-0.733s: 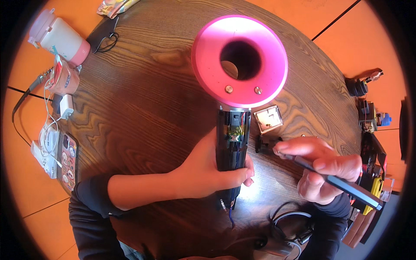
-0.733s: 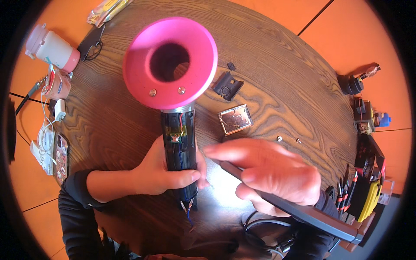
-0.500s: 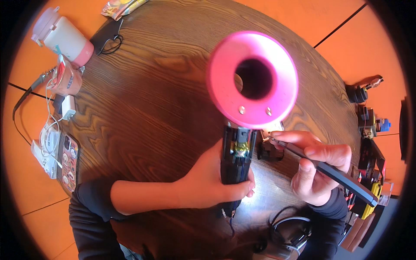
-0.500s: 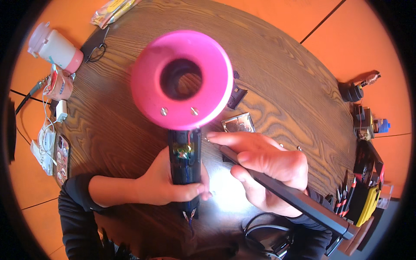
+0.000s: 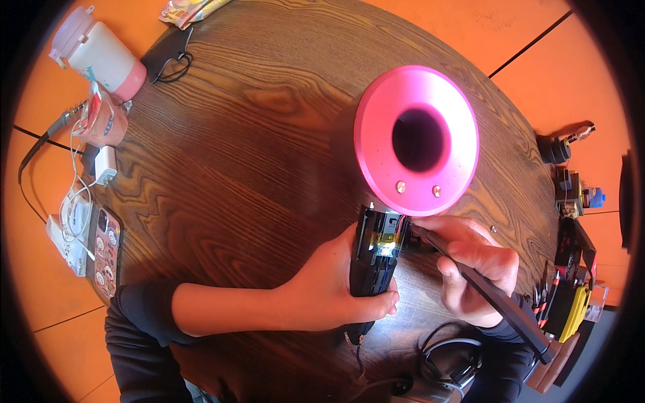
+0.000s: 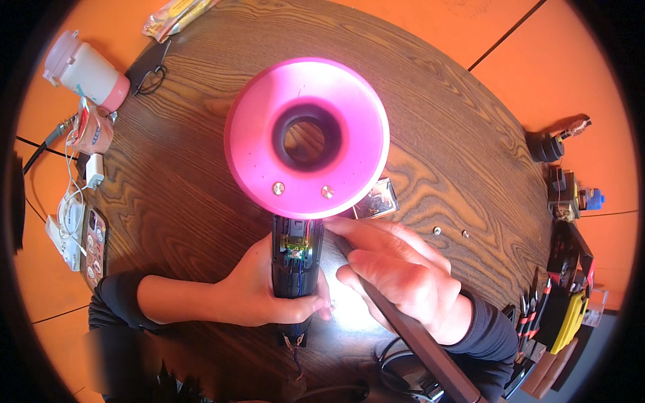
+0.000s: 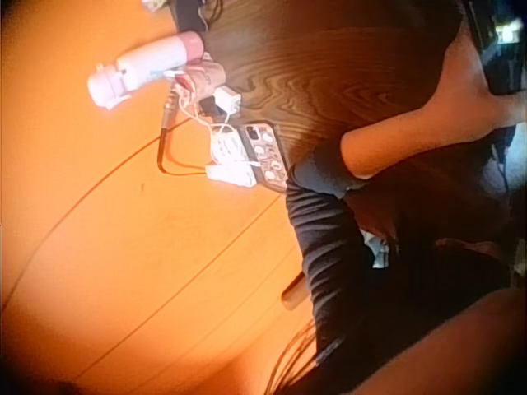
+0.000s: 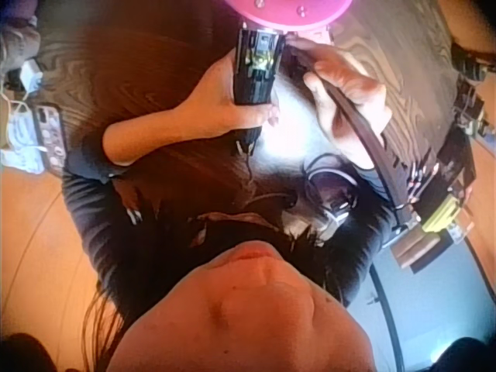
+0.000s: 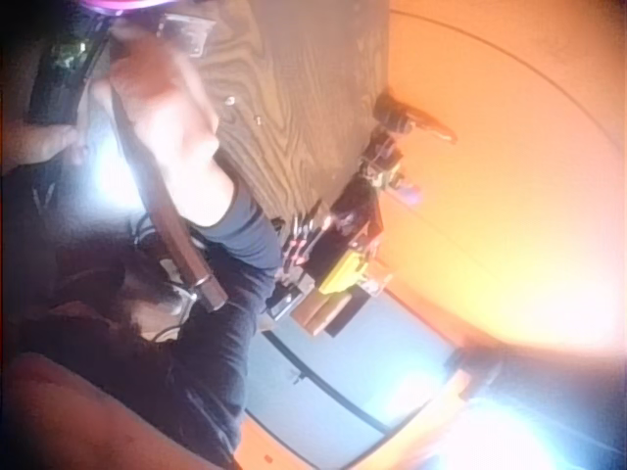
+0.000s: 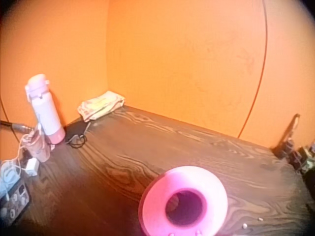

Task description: The person disassembles a hair dryer on a wooden table, removes the outer casing, and uses a penlight to inspect the internal components. They manipulate wires and small parts while examining the device's interior.

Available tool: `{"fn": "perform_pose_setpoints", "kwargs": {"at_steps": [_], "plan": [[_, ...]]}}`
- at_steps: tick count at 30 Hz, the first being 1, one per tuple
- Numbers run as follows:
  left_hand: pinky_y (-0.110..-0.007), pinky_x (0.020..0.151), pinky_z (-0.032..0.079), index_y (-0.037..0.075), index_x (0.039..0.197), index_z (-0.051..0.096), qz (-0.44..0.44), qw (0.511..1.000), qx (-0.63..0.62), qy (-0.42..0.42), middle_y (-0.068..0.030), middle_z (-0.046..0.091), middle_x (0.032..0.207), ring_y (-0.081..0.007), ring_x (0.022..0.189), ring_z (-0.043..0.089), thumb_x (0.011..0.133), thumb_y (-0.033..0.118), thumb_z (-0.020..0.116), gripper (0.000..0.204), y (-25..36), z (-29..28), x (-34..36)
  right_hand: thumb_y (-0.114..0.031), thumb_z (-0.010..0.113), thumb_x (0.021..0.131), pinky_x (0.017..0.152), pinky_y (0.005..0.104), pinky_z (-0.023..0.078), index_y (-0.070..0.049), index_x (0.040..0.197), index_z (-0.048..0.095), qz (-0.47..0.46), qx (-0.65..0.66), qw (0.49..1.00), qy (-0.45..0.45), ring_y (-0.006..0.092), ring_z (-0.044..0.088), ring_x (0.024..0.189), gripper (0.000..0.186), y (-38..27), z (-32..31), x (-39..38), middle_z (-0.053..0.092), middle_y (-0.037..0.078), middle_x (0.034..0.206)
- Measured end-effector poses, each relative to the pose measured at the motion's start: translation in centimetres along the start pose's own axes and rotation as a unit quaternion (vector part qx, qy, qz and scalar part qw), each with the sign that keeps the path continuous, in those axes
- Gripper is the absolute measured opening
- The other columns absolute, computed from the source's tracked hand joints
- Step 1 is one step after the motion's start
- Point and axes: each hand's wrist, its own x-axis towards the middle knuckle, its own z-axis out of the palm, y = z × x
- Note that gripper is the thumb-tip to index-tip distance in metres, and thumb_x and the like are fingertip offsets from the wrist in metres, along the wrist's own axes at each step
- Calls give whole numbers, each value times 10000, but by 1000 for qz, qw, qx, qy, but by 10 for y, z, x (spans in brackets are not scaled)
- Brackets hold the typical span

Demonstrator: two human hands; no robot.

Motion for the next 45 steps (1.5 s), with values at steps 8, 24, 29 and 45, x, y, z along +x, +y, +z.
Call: {"fn": "perform_pose_setpoints", "kwargs": {"at_steps": [8,24,29,45], "plan": [[-266,665,483,-20,1106,355,-5,1000,15,1,-41,593,753,-101,696,589,696,75,681,533,-1,0,0,-5,714,683,667,362,513,30,905,532,-56,-19,998,36,311,619,810,289,4,3,-1,597,252,958],[-346,711,498,0,1085,289,34,997,22,-66,-128,598,801,-203,753,623,763,8,581,435,2,-4,0,100,656,715,619,325,500,-111,1316,-101,-131,-52,980,144,227,614,677,989,-10,1,18,618,184,803],[-353,710,512,-2,1075,303,49,996,21,-66,-124,595,797,-211,755,627,775,-4,572,403,1,-4,1,114,641,722,615,333,510,-210,1298,-335,-66,-140,988,19,232,617,663,1179,-21,-10,17,612,188,804],[-367,717,506,19,1155,252,37,996,40,-73,-128,594,802,-216,752,622,789,-34,551,475,-2,-4,2,-96,615,833,641,254,427,36,965,546,-59,89,988,108,180,572,727,198,-8,0,21,595,122,837]]}}
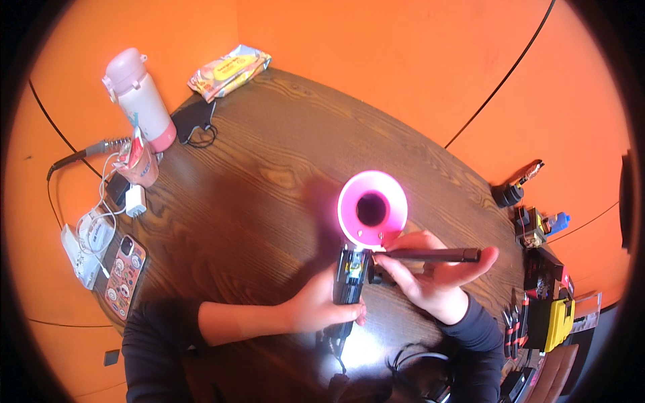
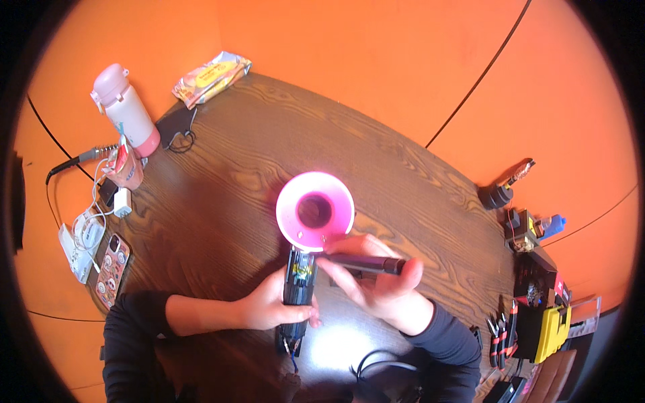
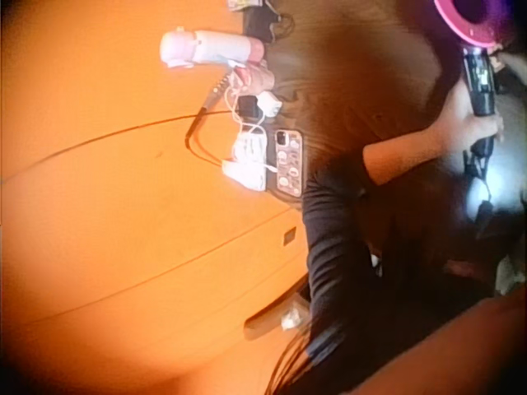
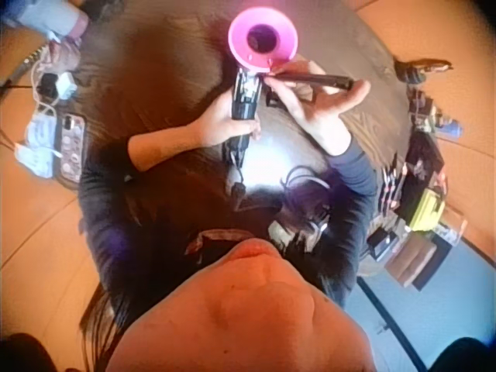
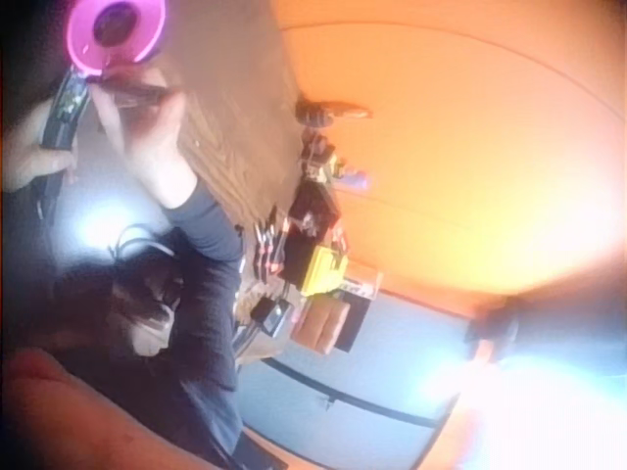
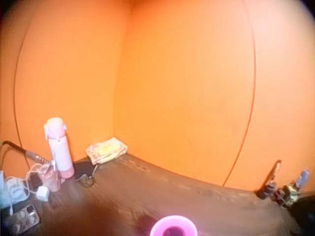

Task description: The person disassembles a hair dryer on a wooden table, removes the outer casing, and uses a penlight to inspect the internal components. They manipulate wires and small parts while examining the device's interior.

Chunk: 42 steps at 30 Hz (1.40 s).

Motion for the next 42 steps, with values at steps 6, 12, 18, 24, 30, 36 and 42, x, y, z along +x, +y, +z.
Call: {"fn": "perform_pose_setpoints", "kwargs": {"at_steps": [6,12,18,24,30,36,42], "plan": [[-361,709,513,23,1066,316,5,1000,0,20,-117,592,809,-221,755,633,790,-28,567,376,-1,0,0,-19,557,835,718,278,469,59,1051,532,-18,40,998,48,217,588,815,231,-1,-1,-3,591,182,923],[-370,729,516,30,1093,297,17,999,-24,19,-106,579,829,-217,774,623,797,-6,578,409,-8,-4,2,144,583,731,684,321,523,-60,1141,461,-126,11,992,19,305,619,839,475,6,3,2,571,259,1019],[-383,755,508,48,1128,284,-25,997,-66,43,-101,563,851,-209,801,606,806,2,574,436,-8,-5,3,122,642,700,643,307,519,17,1014,535,-146,-2,988,40,278,624,768,348,8,4,8,594,231,927],[-377,757,505,55,1109,286,-41,996,-73,44,-101,561,859,-209,807,605,808,11,579,422,-6,-4,2,94,586,763,589,292,504,-70,1191,336,-175,-7,984,11,235,617,740,522,20,-5,17,584,231,888],[-376,758,503,58,1074,286,-36,996,-73,46,-100,565,846,-207,802,608,805,6,573,396,-3,-2,4,91,578,778,629,304,506,-109,1214,281,-173,-43,984,-25,266,616,797,564,11,-15,16,572,256,969],[-357,748,502,53,1075,303,-38,996,-72,42,-91,572,827,-205,804,615,800,22,586,396,-4,-4,4,99,615,747,641,340,524,-121,1208,305,-195,-14,981,15,303,624,779,598,19,-9,19,584,245,952],[-343,744,500,46,1077,307,-35,995,-90,39,-89,572,831,-198,803,616,800,33,594,399,-3,-4,4,94,649,717,639,325,532,-14,1083,456,-155,45,987,25,289,634,784,428,21,1,21,597,255,892]]}}
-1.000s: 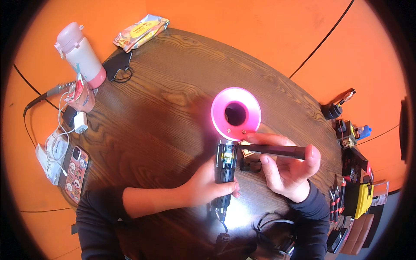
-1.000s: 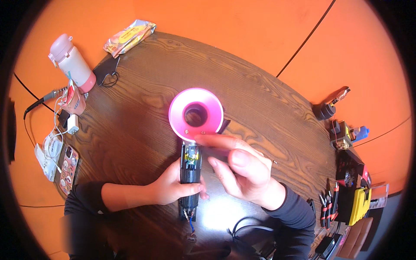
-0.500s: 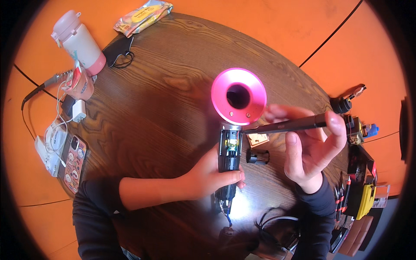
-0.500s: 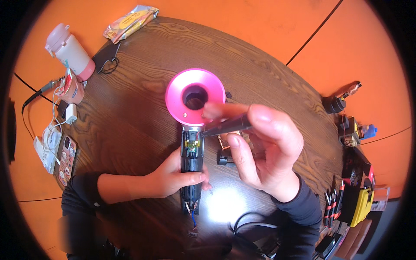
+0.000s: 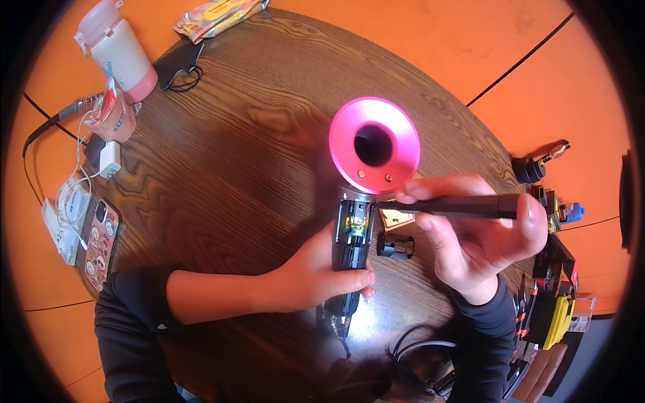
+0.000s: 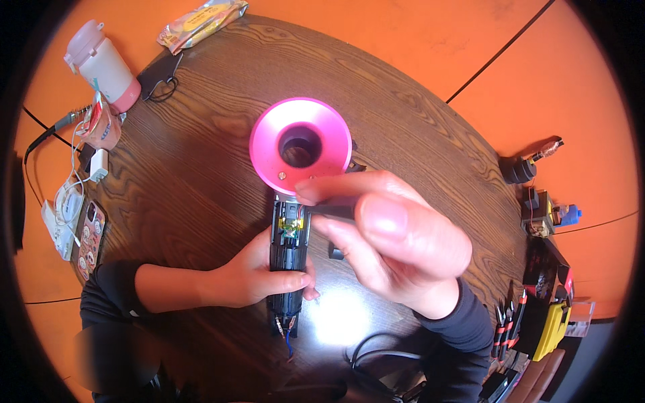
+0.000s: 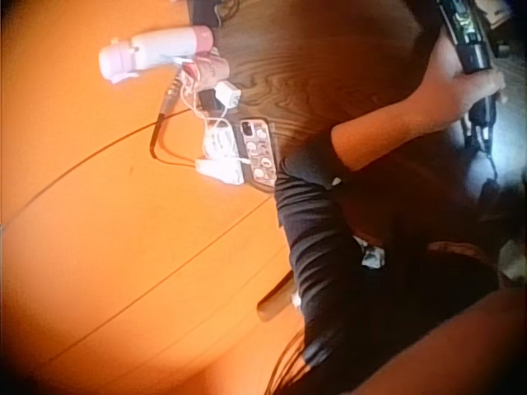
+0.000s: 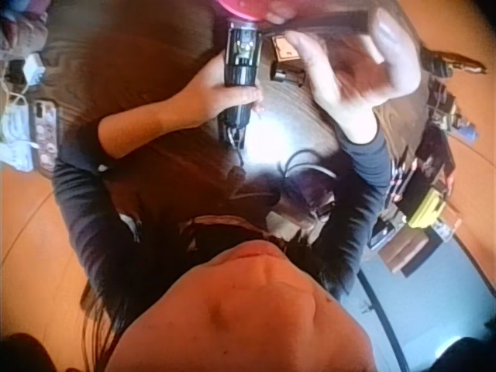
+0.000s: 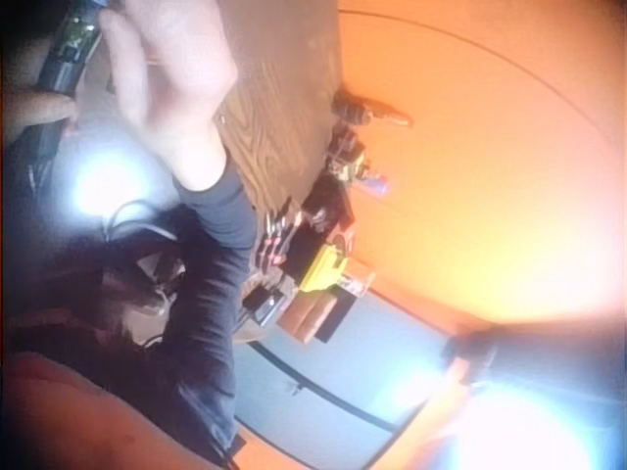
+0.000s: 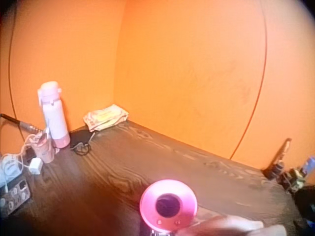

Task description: The person disassembles a hair dryer on a wooden table, removes the outer casing, and uses a penlight to inspect the internal components. They manipulate wires and small parts while examining the device's interior.

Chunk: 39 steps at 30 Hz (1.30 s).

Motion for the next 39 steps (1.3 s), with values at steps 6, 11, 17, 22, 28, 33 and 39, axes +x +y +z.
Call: {"fn": "perform_pose_setpoints", "kwargs": {"at_steps": [6,11,17,22,28,33,39], "plan": [[-336,743,497,41,1076,312,7,1000,5,-8,-90,572,836,-194,803,615,801,34,597,396,2,0,0,32,617,772,660,365,534,-152,1253,172,21,-92,995,-37,270,625,735,680,-8,-7,10,573,231,843],[-329,734,495,33,1065,323,4,1000,6,-5,-89,574,836,-192,801,615,799,31,597,382,1,0,0,47,586,791,712,403,539,-207,1339,51,74,-67,994,-47,284,630,775,807,-7,-9,9,560,227,876],[-325,708,499,34,1144,276,5,1000,15,-10,-94,572,827,-180,772,608,800,18,581,460,0,-1,1,19,632,768,658,369,530,-214,1344,40,24,-187,975,-120,281,628,734,859,-9,-19,9,568,225,868],[-327,697,501,32,1181,252,7,1000,11,-11,-101,570,828,-178,761,606,800,15,577,501,-1,-2,1,59,599,771,722,400,524,-237,1356,-59,120,22,991,49,278,623,799,929,-1,3,-5,569,230,904],[-324,724,499,33,1035,326,-2,1000,3,-3,-88,576,813,-180,776,614,795,56,608,371,1,0,1,66,566,793,723,423,530,-246,1364,-1,78,-55,995,-6,281,622,808,863,1,-6,-4,552,203,903],[-336,725,501,38,1056,304,-5,1000,5,-11,-89,574,812,-183,774,611,794,51,605,399,2,-1,1,27,528,834,733,428,527,-235,1363,31,99,-45,994,-20,310,613,822,771,-6,-9,1,545,223,920],[-343,731,499,45,1098,283,-8,1000,10,-2,-89,572,811,-183,771,608,794,46,605,443,2,0,1,31,539,817,694,399,530,-217,1353,60,41,-85,992,-81,282,606,763,760,-8,-16,7,540,222,901]]}}
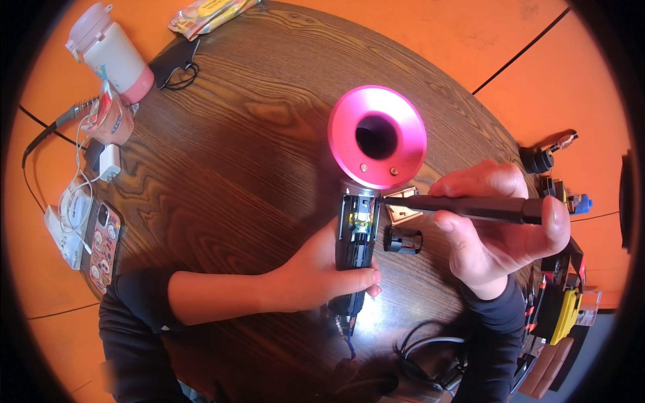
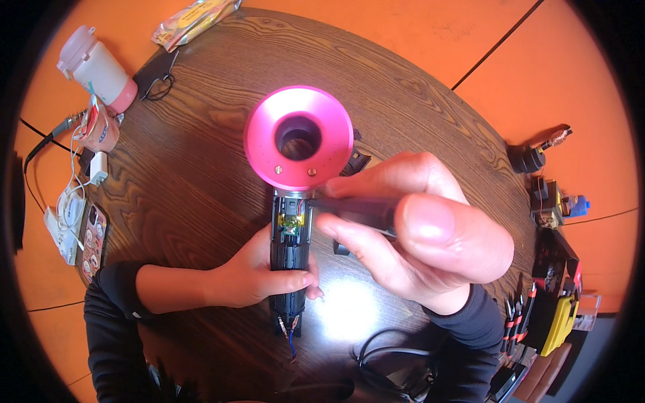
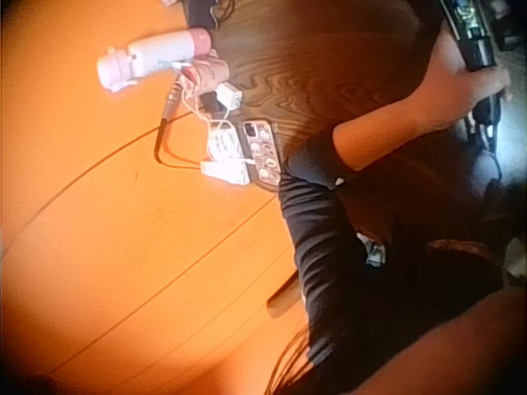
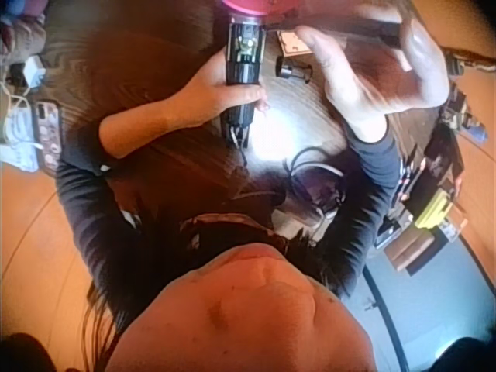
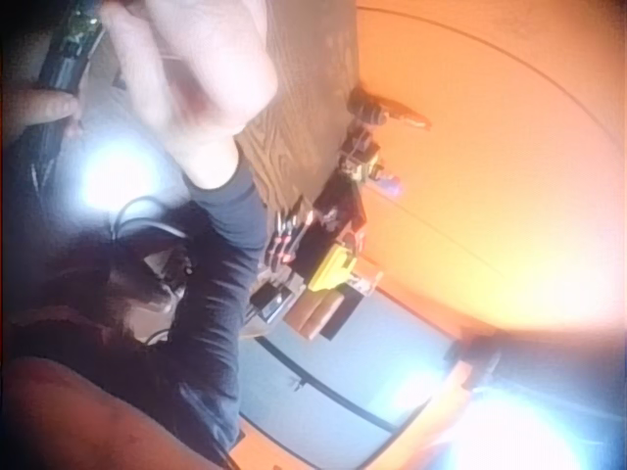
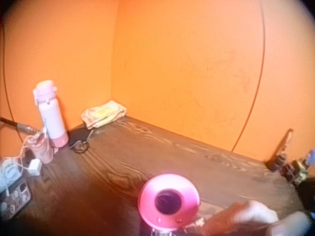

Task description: The person disassembles a hair dryer on a wooden table, removes the outer casing, and uses a penlight to inspect the internal components. They manipulate wires and small parts while examining the device's interior.

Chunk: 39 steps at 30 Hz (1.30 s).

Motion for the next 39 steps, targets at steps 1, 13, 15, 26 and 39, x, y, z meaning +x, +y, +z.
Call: {"fn": "perform_pose_setpoints", "kwargs": {"at_steps": [1,13,15,26,39], "plan": [[-343,731,498,45,1106,279,1,1000,-4,-1,-90,573,812,-183,771,607,794,47,604,450,0,0,0,31,541,815,687,395,531,-214,1351,65,-5,-5,1000,-6,278,604,753,758,1,-1,1,539,222,898],[-347,739,496,37,1125,273,-12,1000,4,-1,-91,576,813,-181,781,603,800,63,603,464,1,0,0,37,582,791,676,392,526,-257,1353,4,34,17,999,11,258,604,734,858,-1,7,-1,548,214,874],[-346,738,497,30,1139,274,-5,1000,-5,2,-90,577,810,-180,779,603,799,66,604,475,1,0,-1,37,590,787,678,394,525,-268,1355,-13,51,39,996,66,257,605,736,883,-1,14,1,551,213,870],[-337,730,503,42,1094,298,3,1000,-6,-3,-88,578,816,-185,787,614,799,34,592,416,1,2,0,62,566,795,659,388,524,-315,1348,-55,33,-41,992,-118,261,608,737,913,3,-8,1,566,222,868],[-311,703,494,29,1114,314,-2,1000,-6,5,-78,580,802,-178,772,615,790,44,609,439,0,1,0,73,568,789,688,395,525,-305,1346,-42,45,-27,995,-81,281,614,779,908,-4,-6,1,568,229,882]]}}
